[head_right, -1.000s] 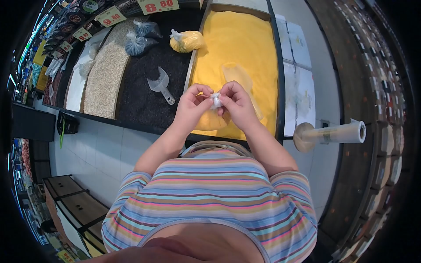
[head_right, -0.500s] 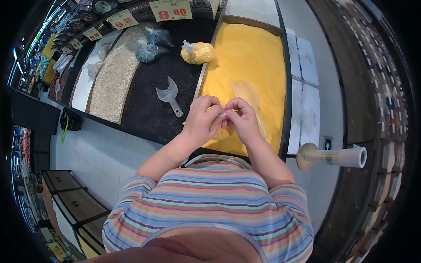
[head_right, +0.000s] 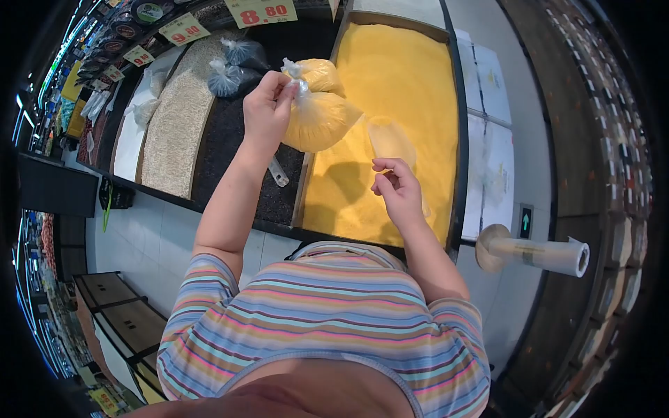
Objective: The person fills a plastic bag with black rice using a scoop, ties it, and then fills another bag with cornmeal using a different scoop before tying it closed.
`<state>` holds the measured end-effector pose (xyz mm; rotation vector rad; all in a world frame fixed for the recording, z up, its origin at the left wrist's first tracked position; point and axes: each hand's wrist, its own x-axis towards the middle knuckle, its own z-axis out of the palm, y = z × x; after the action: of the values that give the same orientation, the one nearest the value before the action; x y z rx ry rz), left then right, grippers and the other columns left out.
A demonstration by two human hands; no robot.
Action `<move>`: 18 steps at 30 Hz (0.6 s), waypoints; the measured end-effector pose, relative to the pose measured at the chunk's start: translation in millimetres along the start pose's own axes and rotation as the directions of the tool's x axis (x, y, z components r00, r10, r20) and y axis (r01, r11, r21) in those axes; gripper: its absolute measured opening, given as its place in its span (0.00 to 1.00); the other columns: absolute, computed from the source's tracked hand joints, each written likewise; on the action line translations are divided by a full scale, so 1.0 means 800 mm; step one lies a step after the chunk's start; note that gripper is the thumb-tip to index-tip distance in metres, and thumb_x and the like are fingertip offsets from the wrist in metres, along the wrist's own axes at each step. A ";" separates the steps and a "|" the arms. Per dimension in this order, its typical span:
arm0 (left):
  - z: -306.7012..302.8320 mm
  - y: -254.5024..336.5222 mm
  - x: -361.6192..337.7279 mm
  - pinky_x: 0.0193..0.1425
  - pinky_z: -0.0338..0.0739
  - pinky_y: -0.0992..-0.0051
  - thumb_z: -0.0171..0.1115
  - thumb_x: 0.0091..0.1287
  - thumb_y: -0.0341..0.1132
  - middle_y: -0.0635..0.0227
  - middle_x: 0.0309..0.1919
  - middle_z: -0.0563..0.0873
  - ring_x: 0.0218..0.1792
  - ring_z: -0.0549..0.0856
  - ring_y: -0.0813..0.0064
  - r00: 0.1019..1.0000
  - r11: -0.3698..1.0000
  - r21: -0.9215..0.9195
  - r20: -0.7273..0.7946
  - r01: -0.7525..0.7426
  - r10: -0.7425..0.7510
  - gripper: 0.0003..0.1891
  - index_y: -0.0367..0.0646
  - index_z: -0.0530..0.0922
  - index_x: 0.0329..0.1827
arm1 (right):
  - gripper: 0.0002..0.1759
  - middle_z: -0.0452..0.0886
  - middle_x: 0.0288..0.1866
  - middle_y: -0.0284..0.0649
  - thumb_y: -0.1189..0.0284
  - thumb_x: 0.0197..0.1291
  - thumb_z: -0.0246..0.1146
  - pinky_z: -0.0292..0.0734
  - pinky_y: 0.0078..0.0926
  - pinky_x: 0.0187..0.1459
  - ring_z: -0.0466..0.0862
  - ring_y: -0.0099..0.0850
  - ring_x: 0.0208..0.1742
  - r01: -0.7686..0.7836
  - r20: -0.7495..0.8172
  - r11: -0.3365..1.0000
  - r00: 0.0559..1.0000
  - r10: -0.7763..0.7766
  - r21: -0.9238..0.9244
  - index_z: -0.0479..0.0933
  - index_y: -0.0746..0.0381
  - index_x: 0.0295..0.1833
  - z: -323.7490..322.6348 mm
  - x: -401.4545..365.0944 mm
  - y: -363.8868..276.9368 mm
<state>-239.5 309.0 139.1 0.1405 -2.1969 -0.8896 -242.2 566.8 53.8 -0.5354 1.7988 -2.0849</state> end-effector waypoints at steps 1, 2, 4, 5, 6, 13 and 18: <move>0.000 -0.009 0.012 0.34 0.74 0.79 0.61 0.62 0.27 0.66 0.23 0.81 0.27 0.80 0.80 0.999 0.999 0.039 0.011 0.035 -0.035 0.04 0.37 0.75 0.34 | 0.12 0.75 0.43 0.35 0.80 0.60 0.56 0.75 0.16 0.35 0.77 0.20 0.32 -0.018 -0.004 1.000 1.000 0.018 -0.016 0.74 0.64 0.51 -0.005 -0.002 0.005; 0.004 -0.023 0.024 0.33 0.75 0.75 0.62 0.61 0.28 0.63 0.22 0.80 0.26 0.81 0.72 1.000 0.999 0.043 -0.014 0.021 -0.021 0.04 0.38 0.75 0.33 | 0.12 0.75 0.42 0.35 0.80 0.61 0.56 0.75 0.16 0.35 0.77 0.20 0.32 -0.037 -0.009 0.999 0.999 0.037 -0.033 0.74 0.64 0.50 -0.010 -0.006 0.011; 0.009 -0.046 0.042 0.32 0.75 0.71 0.62 0.61 0.30 0.60 0.23 0.80 0.25 0.82 0.64 0.999 0.997 0.062 -0.019 0.045 -0.044 0.05 0.39 0.74 0.32 | 0.12 0.76 0.41 0.35 0.80 0.61 0.56 0.74 0.16 0.35 0.77 0.20 0.32 -0.065 -0.028 0.996 0.998 0.063 -0.057 0.74 0.64 0.50 -0.017 -0.013 0.018; 0.010 -0.063 0.051 0.34 0.74 0.79 0.61 0.63 0.30 0.67 0.23 0.80 0.26 0.79 0.81 0.997 0.994 0.085 0.030 0.065 -0.067 0.05 0.38 0.75 0.35 | 0.11 0.76 0.41 0.35 0.79 0.61 0.56 0.74 0.16 0.35 0.77 0.19 0.32 -0.073 -0.043 0.995 0.997 0.071 -0.065 0.74 0.64 0.50 -0.020 -0.015 0.020; 0.011 -0.078 0.059 0.34 0.73 0.79 0.61 0.63 0.30 0.67 0.23 0.80 0.27 0.79 0.81 0.993 0.994 0.066 0.069 0.088 -0.092 0.05 0.38 0.75 0.35 | 0.11 0.77 0.40 0.35 0.79 0.62 0.56 0.74 0.16 0.35 0.77 0.19 0.31 -0.083 -0.058 0.994 0.995 0.079 -0.073 0.74 0.64 0.50 -0.023 -0.018 0.023; 0.050 -0.229 0.067 0.35 0.74 0.78 0.61 0.61 0.28 0.70 0.25 0.81 0.28 0.79 0.81 0.907 0.912 -0.062 0.151 0.406 -0.394 0.04 0.36 0.77 0.32 | 0.11 0.78 0.38 0.34 0.78 0.63 0.57 0.74 0.15 0.34 0.78 0.19 0.31 -0.159 -0.082 0.985 0.985 0.154 -0.062 0.75 0.65 0.50 -0.027 -0.025 0.041; 0.058 -0.258 0.026 0.35 0.75 0.78 0.64 0.57 0.30 0.70 0.25 0.82 0.27 0.80 0.80 0.809 0.829 0.089 0.184 0.552 -0.559 0.05 0.38 0.79 0.32 | 0.11 0.78 0.38 0.34 0.77 0.63 0.58 0.75 0.15 0.35 0.78 0.19 0.32 -0.184 -0.031 0.976 0.983 0.181 -0.115 0.75 0.65 0.50 -0.014 -0.023 0.041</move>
<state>-319.9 172.3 -2.2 0.7779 -2.4003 -1.2301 -231.1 580.8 18.5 -0.3645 1.9134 -1.8781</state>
